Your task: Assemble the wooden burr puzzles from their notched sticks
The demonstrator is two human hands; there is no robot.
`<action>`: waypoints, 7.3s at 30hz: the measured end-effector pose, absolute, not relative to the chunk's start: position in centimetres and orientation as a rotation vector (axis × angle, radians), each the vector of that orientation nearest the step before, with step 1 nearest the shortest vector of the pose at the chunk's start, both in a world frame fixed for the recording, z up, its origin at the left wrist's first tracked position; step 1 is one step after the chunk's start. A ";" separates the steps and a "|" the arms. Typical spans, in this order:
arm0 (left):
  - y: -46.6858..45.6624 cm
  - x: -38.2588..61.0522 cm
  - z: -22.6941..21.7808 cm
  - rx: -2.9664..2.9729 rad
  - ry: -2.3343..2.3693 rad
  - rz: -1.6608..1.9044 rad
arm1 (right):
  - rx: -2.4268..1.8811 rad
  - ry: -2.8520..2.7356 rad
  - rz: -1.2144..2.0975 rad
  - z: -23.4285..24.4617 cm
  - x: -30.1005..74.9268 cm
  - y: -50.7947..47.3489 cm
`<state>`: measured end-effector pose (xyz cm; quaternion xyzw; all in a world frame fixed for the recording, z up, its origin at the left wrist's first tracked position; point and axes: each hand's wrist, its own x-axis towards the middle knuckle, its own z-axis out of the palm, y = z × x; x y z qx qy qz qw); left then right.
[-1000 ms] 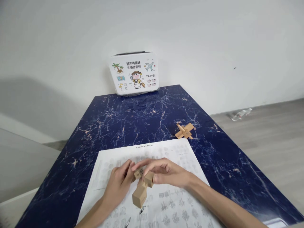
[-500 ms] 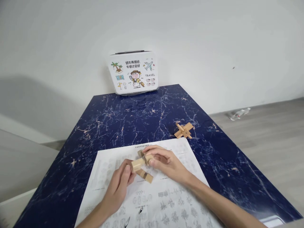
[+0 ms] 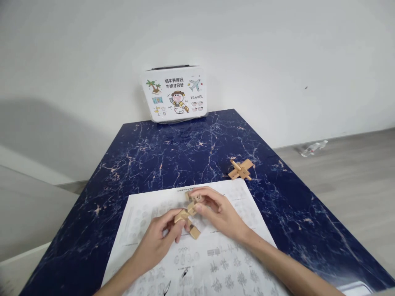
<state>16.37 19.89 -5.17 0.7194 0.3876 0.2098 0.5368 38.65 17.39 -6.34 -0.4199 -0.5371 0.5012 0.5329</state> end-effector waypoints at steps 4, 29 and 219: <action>20.3 16.7 -4.7 1.521 0.855 0.558 | -1.180 -0.933 1.158 -6.6 39.6 18.0; 20.4 16.7 -5.5 1.414 0.799 0.533 | -1.021 -1.221 1.183 -5.2 37.8 16.3; 19.4 15.8 -6.4 2.272 0.831 0.770 | -0.938 -1.442 1.631 -6.0 37.3 15.7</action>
